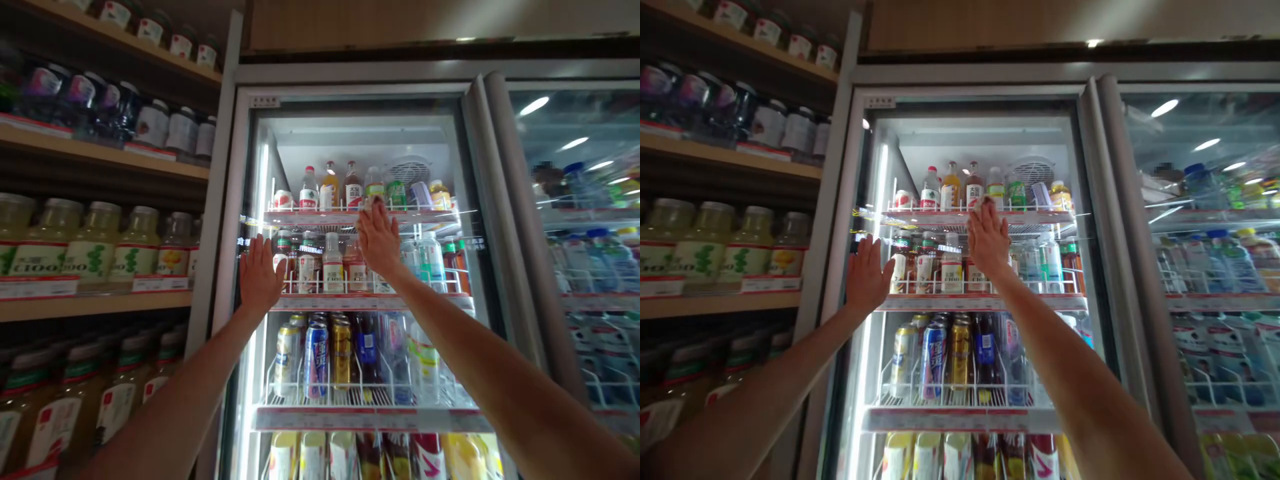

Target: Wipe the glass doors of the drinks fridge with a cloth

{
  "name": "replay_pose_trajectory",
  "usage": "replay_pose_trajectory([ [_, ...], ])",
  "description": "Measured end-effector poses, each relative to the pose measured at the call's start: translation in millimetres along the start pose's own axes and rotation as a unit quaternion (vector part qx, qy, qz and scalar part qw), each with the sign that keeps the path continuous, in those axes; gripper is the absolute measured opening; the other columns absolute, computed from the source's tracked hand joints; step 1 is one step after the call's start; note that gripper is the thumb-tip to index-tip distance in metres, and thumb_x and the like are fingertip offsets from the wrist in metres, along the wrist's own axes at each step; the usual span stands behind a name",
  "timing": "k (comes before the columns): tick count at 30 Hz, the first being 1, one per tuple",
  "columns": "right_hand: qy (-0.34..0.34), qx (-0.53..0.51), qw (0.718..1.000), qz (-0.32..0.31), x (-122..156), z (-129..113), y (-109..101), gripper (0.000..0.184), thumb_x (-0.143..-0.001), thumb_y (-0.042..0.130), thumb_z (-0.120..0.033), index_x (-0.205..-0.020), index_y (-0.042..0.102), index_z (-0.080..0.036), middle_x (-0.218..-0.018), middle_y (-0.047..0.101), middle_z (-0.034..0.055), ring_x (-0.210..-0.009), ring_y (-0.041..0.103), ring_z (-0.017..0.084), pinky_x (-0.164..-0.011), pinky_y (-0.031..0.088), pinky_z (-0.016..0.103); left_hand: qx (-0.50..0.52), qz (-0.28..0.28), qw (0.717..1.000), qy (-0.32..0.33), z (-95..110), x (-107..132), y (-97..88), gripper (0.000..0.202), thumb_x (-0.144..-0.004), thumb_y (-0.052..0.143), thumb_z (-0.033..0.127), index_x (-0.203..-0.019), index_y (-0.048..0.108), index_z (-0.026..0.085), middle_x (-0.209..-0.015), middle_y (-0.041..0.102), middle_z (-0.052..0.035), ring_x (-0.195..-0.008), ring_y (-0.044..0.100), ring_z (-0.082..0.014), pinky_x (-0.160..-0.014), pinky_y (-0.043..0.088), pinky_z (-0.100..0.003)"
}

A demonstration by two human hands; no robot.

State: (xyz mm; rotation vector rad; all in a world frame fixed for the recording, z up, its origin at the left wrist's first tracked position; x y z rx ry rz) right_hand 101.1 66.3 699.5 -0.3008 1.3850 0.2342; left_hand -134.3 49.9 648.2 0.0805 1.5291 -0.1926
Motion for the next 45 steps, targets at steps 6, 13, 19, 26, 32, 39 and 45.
replay_pose_trajectory([
  [6,-0.182,-0.040,0.981,-0.049,5.7,-68.3,18.8,0.045,-0.090,0.038,-0.028,-0.135,0.042,-0.023,-0.150,0.030,0.0032,-0.142,0.015,0.021,-0.115,0.018,0.046,-0.026,-0.029,0.998,0.041,-22.0,9.1,-10.8,0.061,-0.092,0.022,0.047,-0.139,0.034,0.009,-0.148,0.029,-0.0153,-0.139,0.023,-0.0253,-0.112,0.020,-0.048],
  [13,-0.059,-0.098,0.993,0.034,-25.0,-76.7,26.0,0.048,-0.089,0.035,-0.023,-0.137,0.040,-0.019,-0.149,0.030,0.0097,-0.142,0.013,0.027,-0.112,0.017,0.056,-0.033,0.002,0.997,0.066,-36.7,20.7,-22.1,0.058,-0.092,0.026,0.043,-0.141,0.030,0.013,-0.148,0.031,-0.0143,-0.139,0.024,-0.0248,-0.112,0.021,-0.048],
  [19,-0.276,-0.096,0.953,-0.076,-5.5,-145.6,36.6,0.044,-0.087,0.042,-0.020,-0.131,0.046,-0.021,-0.148,0.034,0.0045,-0.141,0.019,0.022,-0.115,0.016,0.048,-0.057,0.008,0.997,0.056,-47.3,31.0,-32.1,0.058,-0.093,0.024,0.044,-0.139,0.033,0.009,-0.147,0.032,-0.0162,-0.138,0.025,-0.0261,-0.111,0.023,-0.049],
  [26,-0.183,-0.104,0.975,-0.076,-12.8,-159.1,39.3,0.044,-0.089,0.041,-0.019,-0.133,0.046,-0.018,-0.149,0.031,0.0053,-0.142,0.016,0.025,-0.114,0.017,0.050,-0.056,0.018,0.997,0.040,-58.0,42.2,-40.1,0.057,-0.092,0.026,0.042,-0.139,0.033,0.011,-0.147,0.032,-0.0159,-0.138,0.026,-0.0262,-0.111,0.021,-0.050],
  [32,-0.379,-0.110,0.911,-0.122,45.1,-167.8,37.9,0.043,-0.086,0.049,-0.022,-0.129,0.050,-0.022,-0.148,0.035,0.0038,-0.141,0.020,0.020,-0.114,0.019,0.046,-0.049,0.013,0.998,0.028,-67.7,45.8,-54.1,0.058,-0.092,0.027,0.044,-0.138,0.034,0.011,-0.146,0.033,-0.0175,-0.138,0.026,-0.0272,-0.111,0.021,-0.051],
  [39,-0.239,-0.097,0.963,-0.071,57.9,-106.2,21.2,0.048,-0.086,0.047,-0.021,-0.134,0.044,-0.021,-0.150,0.028,0.0078,-0.142,0.016,0.024,-0.111,0.022,0.051,-0.054,0.000,0.998,0.035,-46.1,55.9,-45.0,0.055,-0.093,0.028,0.040,-0.140,0.030,0.013,-0.147,0.032,-0.0162,-0.138,0.026,-0.0256,-0.110,0.023,-0.049],
  [45,-0.310,-0.090,0.943,-0.075,97.6,-70.4,8.0,0.047,-0.085,0.049,-0.023,-0.132,0.047,-0.025,-0.147,0.035,0.0052,-0.139,0.024,0.022,-0.111,0.025,0.047,-0.035,-0.013,0.996,0.086,-6.7,66.3,-26.1,0.053,-0.094,0.028,0.040,-0.139,0.032,0.012,-0.146,0.034,-0.0167,-0.138,0.025,-0.0253,-0.110,0.025,-0.049],
])
Point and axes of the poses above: each hand's wrist, its own x-axis away from the middle knuckle, its own y-axis out of the palm, z = x × y, the point moved 4 cm from there along -x, towards the middle knuckle
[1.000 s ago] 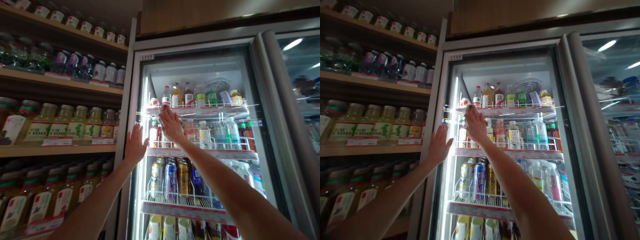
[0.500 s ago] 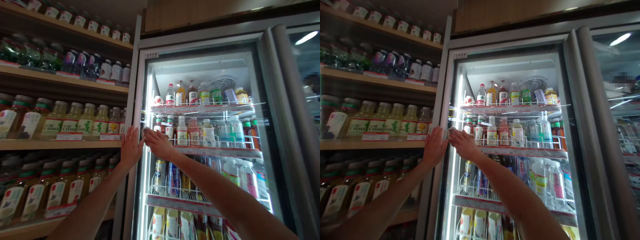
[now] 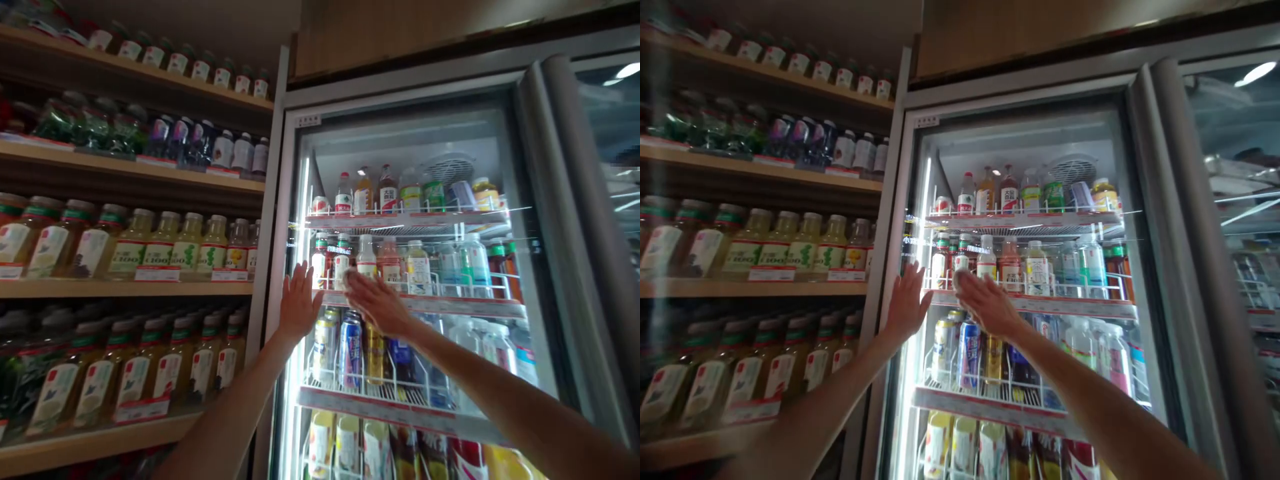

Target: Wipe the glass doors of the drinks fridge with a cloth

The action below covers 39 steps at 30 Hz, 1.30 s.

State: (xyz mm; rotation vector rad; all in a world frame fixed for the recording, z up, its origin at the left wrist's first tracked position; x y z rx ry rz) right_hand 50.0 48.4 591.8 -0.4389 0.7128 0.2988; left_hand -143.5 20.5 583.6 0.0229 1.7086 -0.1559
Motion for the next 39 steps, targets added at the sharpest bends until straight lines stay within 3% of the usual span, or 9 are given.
replay_pose_trajectory([
  [3,0.172,0.057,0.982,0.047,14.4,39.6,-18.9,0.045,-0.088,0.044,-0.023,-0.133,0.046,-0.021,-0.148,0.032,0.0100,-0.140,0.021,0.026,-0.110,0.024,0.053,0.025,0.003,1.000,0.009,20.6,-1.8,9.7,0.054,-0.093,0.029,0.040,-0.140,0.030,0.013,-0.146,0.033,-0.0159,-0.139,0.024,-0.0253,-0.110,0.024,-0.048],
  [5,0.181,0.065,0.981,0.042,30.4,43.4,-23.0,0.046,-0.088,0.044,-0.022,-0.134,0.045,-0.022,-0.149,0.031,0.0091,-0.141,0.018,0.025,-0.110,0.025,0.052,0.044,0.009,0.999,0.017,34.7,-3.4,15.3,0.054,-0.093,0.030,0.039,-0.141,0.029,0.013,-0.147,0.032,-0.0154,-0.139,0.023,-0.0250,-0.111,0.023,-0.047],
  [9,0.058,0.050,0.997,-0.023,62.3,32.4,-20.7,0.049,-0.087,0.046,-0.023,-0.135,0.043,-0.026,-0.150,0.030,0.0037,-0.142,0.016,0.020,-0.112,0.025,0.047,0.077,0.021,0.995,0.055,61.2,-9.5,22.0,0.055,-0.092,0.032,0.039,-0.141,0.028,0.014,-0.147,0.032,-0.0153,-0.140,0.021,-0.0245,-0.112,0.020,-0.048],
  [15,0.286,0.117,0.949,0.065,89.0,74.2,-45.5,0.044,-0.091,0.038,-0.024,-0.134,0.045,-0.021,-0.150,0.029,0.0105,-0.141,0.017,0.025,-0.109,0.027,0.051,0.088,0.034,0.993,0.068,91.2,-19.7,31.4,0.056,-0.092,0.032,0.039,-0.142,0.026,0.014,-0.148,0.031,-0.0136,-0.141,0.018,-0.0232,-0.114,0.017,-0.046],
  [20,0.160,0.096,0.982,-0.020,122.2,52.1,-37.7,0.045,-0.089,0.042,-0.025,-0.134,0.045,-0.026,-0.148,0.034,0.0067,-0.141,0.018,0.023,-0.109,0.029,0.047,0.108,0.047,0.989,0.091,114.7,-12.0,43.3,0.054,-0.092,0.035,0.036,-0.141,0.030,0.016,-0.146,0.034,-0.0126,-0.139,0.022,-0.0236,-0.114,0.015,-0.047],
  [26,0.336,0.164,0.923,0.090,160.3,98.4,-64.6,0.045,-0.092,0.036,-0.025,-0.135,0.044,-0.018,-0.151,0.026,0.0139,-0.141,0.015,0.026,-0.108,0.028,0.051,0.097,0.063,0.991,0.069,126.6,-4.5,51.9,0.056,-0.091,0.039,0.035,-0.142,0.028,0.016,-0.146,0.034,-0.0130,-0.140,0.021,-0.0238,-0.115,0.010,-0.048],
  [32,0.161,0.118,0.980,0.000,218.8,51.0,-49.8,0.045,-0.088,0.043,-0.021,-0.133,0.046,-0.026,-0.148,0.033,0.0073,-0.140,0.021,0.024,-0.109,0.028,0.046,0.085,0.073,0.991,0.068,132.1,6.7,54.9,0.060,-0.091,0.041,0.033,-0.145,0.021,0.017,-0.147,0.031,-0.0133,-0.140,0.018,-0.0232,-0.115,0.012,-0.047],
  [37,0.267,0.150,0.947,0.094,215.5,93.0,-67.9,0.049,-0.089,0.041,-0.020,-0.138,0.038,-0.020,-0.151,0.025,0.0123,-0.141,0.017,0.026,-0.107,0.027,0.049,0.064,0.093,0.992,0.053,139.6,22.0,56.0,0.062,-0.090,0.042,0.030,-0.146,0.017,0.018,-0.148,0.028,-0.0132,-0.141,0.016,-0.0227,-0.115,0.011,-0.046],
  [39,0.245,0.131,0.958,0.076,219.5,83.0,-60.3,0.051,-0.087,0.042,-0.019,-0.138,0.039,-0.022,-0.151,0.027,0.0109,-0.142,0.015,0.027,-0.107,0.026,0.050,0.060,0.085,0.993,0.054,143.6,30.4,56.3,0.063,-0.090,0.043,0.029,-0.146,0.016,0.018,-0.149,0.026,-0.0130,-0.141,0.015,-0.0228,-0.115,0.012,-0.046],
])
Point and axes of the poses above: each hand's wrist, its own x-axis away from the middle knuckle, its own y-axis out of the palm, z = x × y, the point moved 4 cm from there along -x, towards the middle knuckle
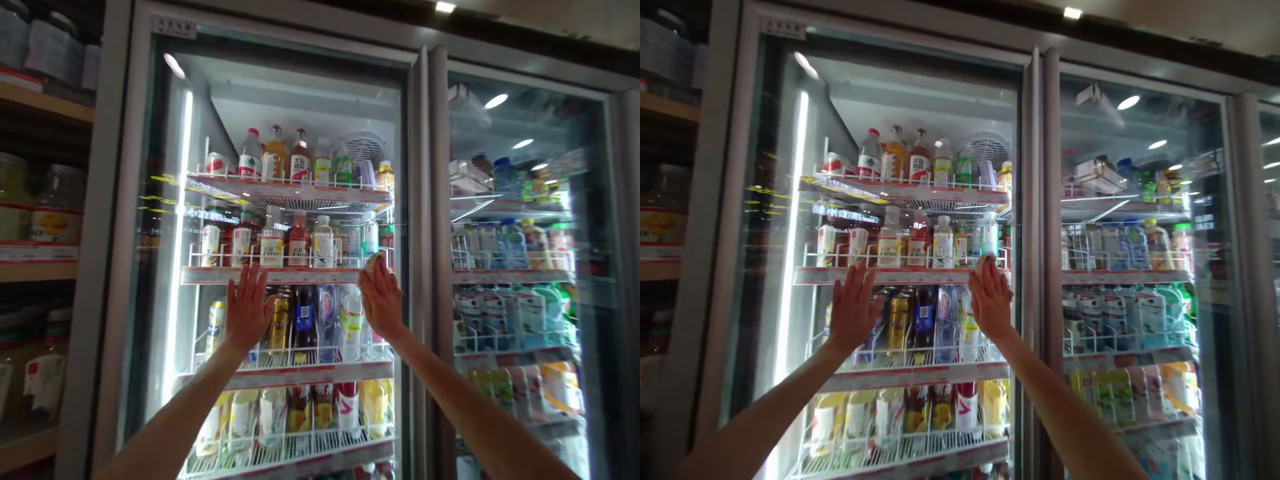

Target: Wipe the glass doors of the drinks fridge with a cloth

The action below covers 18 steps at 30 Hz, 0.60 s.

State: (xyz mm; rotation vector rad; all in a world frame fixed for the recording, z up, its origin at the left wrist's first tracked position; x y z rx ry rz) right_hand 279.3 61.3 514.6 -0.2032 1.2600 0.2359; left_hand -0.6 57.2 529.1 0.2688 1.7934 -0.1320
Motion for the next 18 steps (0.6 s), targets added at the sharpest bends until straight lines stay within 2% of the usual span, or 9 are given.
replay_pose_trajectory([
  [3,-0.177,-0.065,0.977,-0.098,41.2,-37.9,5.7,0.051,-0.085,0.046,-0.020,-0.135,0.043,-0.024,-0.147,0.036,0.0062,-0.142,0.016,0.024,-0.110,0.023,0.046,-0.008,-0.019,1.000,-0.004,6.7,14.2,-1.5,0.065,-0.090,0.043,0.027,-0.146,0.012,0.019,-0.151,0.022,-0.0123,-0.141,0.013,-0.0229,-0.115,0.012,-0.046],
  [5,-0.245,-0.093,0.957,-0.121,55.1,-52.2,4.4,0.049,-0.085,0.046,-0.021,-0.133,0.046,-0.026,-0.144,0.041,0.0032,-0.141,0.018,0.021,-0.112,0.020,0.043,-0.012,-0.027,1.000,-0.007,10.3,23.0,-2.7,0.066,-0.090,0.043,0.027,-0.147,0.010,0.020,-0.151,0.020,-0.0118,-0.141,0.012,-0.0230,-0.115,0.012,-0.046],
  [6,-0.234,-0.094,0.961,-0.115,51.2,-52.0,3.8,0.047,-0.085,0.045,-0.021,-0.132,0.047,-0.026,-0.144,0.041,0.0033,-0.141,0.018,0.020,-0.112,0.019,0.043,-0.013,-0.031,0.999,-0.008,11.7,26.6,-3.2,0.067,-0.090,0.044,0.028,-0.147,0.009,0.020,-0.151,0.020,-0.0115,-0.141,0.013,-0.0231,-0.115,0.012,-0.046],
  [7,-0.194,-0.088,0.972,-0.098,41.3,-47.8,3.3,0.046,-0.086,0.044,-0.020,-0.132,0.047,-0.025,-0.144,0.041,0.0046,-0.141,0.018,0.020,-0.112,0.019,0.043,-0.014,-0.035,0.999,-0.008,13.0,29.6,-3.7,0.067,-0.090,0.044,0.028,-0.147,0.009,0.020,-0.151,0.019,-0.0113,-0.141,0.013,-0.0233,-0.115,0.012,-0.046],
  [10,-0.038,-0.060,0.997,-0.030,11.8,-34.3,2.9,0.045,-0.087,0.043,-0.020,-0.132,0.047,-0.019,-0.146,0.036,0.0112,-0.142,0.013,0.024,-0.110,0.020,0.047,-0.019,-0.048,0.999,-0.003,15.3,36.8,-6.1,0.068,-0.090,0.045,0.029,-0.147,0.008,0.020,-0.152,0.018,-0.0114,-0.141,0.012,-0.0238,-0.115,0.013,-0.046],
  [11,-0.029,-0.059,0.997,-0.031,11.3,-37.3,4.1,0.045,-0.087,0.044,-0.020,-0.132,0.047,-0.018,-0.147,0.035,0.0120,-0.142,0.012,0.025,-0.110,0.021,0.047,-0.020,-0.053,0.998,0.002,15.7,39.4,-7.5,0.069,-0.089,0.046,0.028,-0.147,0.008,0.020,-0.152,0.017,-0.0117,-0.141,0.012,-0.0239,-0.115,0.013,-0.046],
  [13,-0.086,-0.076,0.991,-0.062,27.9,-55.9,6.4,0.046,-0.086,0.045,-0.021,-0.131,0.048,-0.019,-0.146,0.037,0.0101,-0.142,0.012,0.025,-0.111,0.019,0.047,-0.017,-0.065,0.998,0.020,16.0,46.4,-11.1,0.070,-0.089,0.047,0.027,-0.147,0.007,0.020,-0.152,0.015,-0.0119,-0.141,0.010,-0.0245,-0.115,0.014,-0.047],
  [16,-0.218,-0.114,0.960,-0.137,66.1,-86.5,8.8,0.044,-0.085,0.048,-0.025,-0.129,0.051,-0.023,-0.143,0.042,0.0055,-0.141,0.017,0.021,-0.113,0.016,0.043,-0.001,-0.093,0.994,0.060,13.6,60.7,-17.2,0.070,-0.089,0.047,0.027,-0.147,0.009,0.020,-0.153,0.013,-0.0112,-0.142,0.009,-0.0255,-0.115,0.014,-0.047],
  [18,-0.230,-0.117,0.955,-0.144,68.3,-90.0,9.6,0.044,-0.085,0.047,-0.024,-0.129,0.051,-0.025,-0.143,0.042,0.0043,-0.141,0.019,0.019,-0.114,0.015,0.042,0.015,-0.111,0.990,0.083,9.7,70.0,-20.1,0.067,-0.089,0.046,0.029,-0.146,0.012,0.021,-0.153,0.014,-0.0102,-0.142,0.010,-0.0254,-0.115,0.014,-0.046],
])
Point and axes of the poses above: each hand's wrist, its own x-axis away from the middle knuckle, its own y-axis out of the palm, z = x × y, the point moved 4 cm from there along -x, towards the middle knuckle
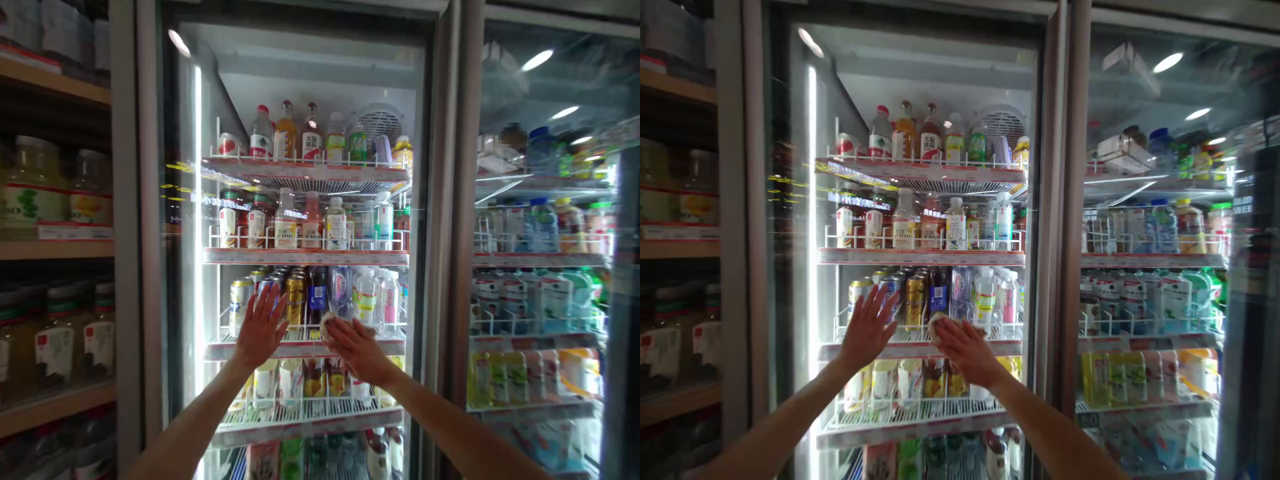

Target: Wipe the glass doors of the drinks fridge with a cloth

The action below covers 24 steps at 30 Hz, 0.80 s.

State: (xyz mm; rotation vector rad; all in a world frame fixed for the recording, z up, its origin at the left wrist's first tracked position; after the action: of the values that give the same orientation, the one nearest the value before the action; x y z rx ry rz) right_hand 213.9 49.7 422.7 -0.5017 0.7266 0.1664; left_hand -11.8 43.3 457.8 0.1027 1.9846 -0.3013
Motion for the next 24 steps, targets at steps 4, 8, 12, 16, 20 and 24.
replay_pose_trajectory([
  [4,0.193,0.050,0.974,0.108,-23.3,28.5,-13.4,0.048,-0.086,0.043,-0.019,-0.133,0.046,-0.019,-0.149,0.030,0.0106,-0.142,0.013,0.024,-0.112,0.018,0.048,0.022,-0.009,0.999,0.020,-6.9,14.0,0.6,0.065,-0.089,0.046,0.033,-0.146,0.015,0.023,-0.152,0.019,-0.0093,-0.141,0.012,-0.0237,-0.115,0.013,-0.044],
  [8,0.140,0.039,0.987,0.063,-19.8,-13.4,5.7,0.049,-0.084,0.046,-0.020,-0.133,0.046,-0.020,-0.150,0.030,0.0083,-0.142,0.013,0.025,-0.112,0.019,0.047,0.045,-0.005,0.998,0.030,-12.4,25.7,2.2,0.066,-0.089,0.046,0.035,-0.146,0.014,0.022,-0.151,0.023,-0.0094,-0.141,0.012,-0.0224,-0.115,0.013,-0.043],
  [12,0.037,0.024,0.999,-0.003,-15.5,-50.1,21.9,0.044,-0.085,0.044,-0.023,-0.128,0.050,-0.027,-0.145,0.040,0.0001,-0.142,0.016,0.018,-0.115,0.015,0.042,0.065,-0.006,0.996,0.067,-16.1,38.3,3.2,0.066,-0.088,0.047,0.035,-0.145,0.016,0.023,-0.150,0.027,-0.0074,-0.141,0.013,-0.0207,-0.115,0.014,-0.042],
  [16,0.239,0.067,0.963,0.101,-40.1,-28.1,12.5,0.048,-0.085,0.043,-0.017,-0.133,0.046,-0.020,-0.150,0.030,0.0091,-0.142,0.014,0.024,-0.112,0.019,0.047,0.074,0.003,0.994,0.075,-18.2,42.8,3.1,0.058,-0.087,0.048,0.032,-0.141,0.030,0.020,-0.145,0.038,-0.0090,-0.141,0.015,-0.0209,-0.115,0.015,-0.043],
  [20,0.171,0.062,0.980,0.075,-45.6,-55.1,23.1,0.052,-0.084,0.045,-0.019,-0.136,0.042,-0.021,-0.151,0.027,0.0068,-0.142,0.014,0.024,-0.114,0.017,0.044,0.080,0.014,0.993,0.082,-17.5,42.1,0.3,0.047,-0.087,0.047,0.031,-0.132,0.044,0.018,-0.136,0.049,-0.0100,-0.141,0.014,-0.0198,-0.115,0.012,-0.043],
  [24,0.130,0.058,0.989,0.044,-47.2,-56.1,22.7,0.055,-0.085,0.045,-0.020,-0.140,0.036,-0.025,-0.151,0.029,0.0044,-0.142,0.016,0.021,-0.114,0.017,0.044,0.088,0.023,0.993,0.078,-16.7,41.3,-2.0,0.047,-0.087,0.048,0.030,-0.132,0.044,0.017,-0.135,0.050,-0.0102,-0.141,0.013,-0.0194,-0.116,0.011,-0.042],
])
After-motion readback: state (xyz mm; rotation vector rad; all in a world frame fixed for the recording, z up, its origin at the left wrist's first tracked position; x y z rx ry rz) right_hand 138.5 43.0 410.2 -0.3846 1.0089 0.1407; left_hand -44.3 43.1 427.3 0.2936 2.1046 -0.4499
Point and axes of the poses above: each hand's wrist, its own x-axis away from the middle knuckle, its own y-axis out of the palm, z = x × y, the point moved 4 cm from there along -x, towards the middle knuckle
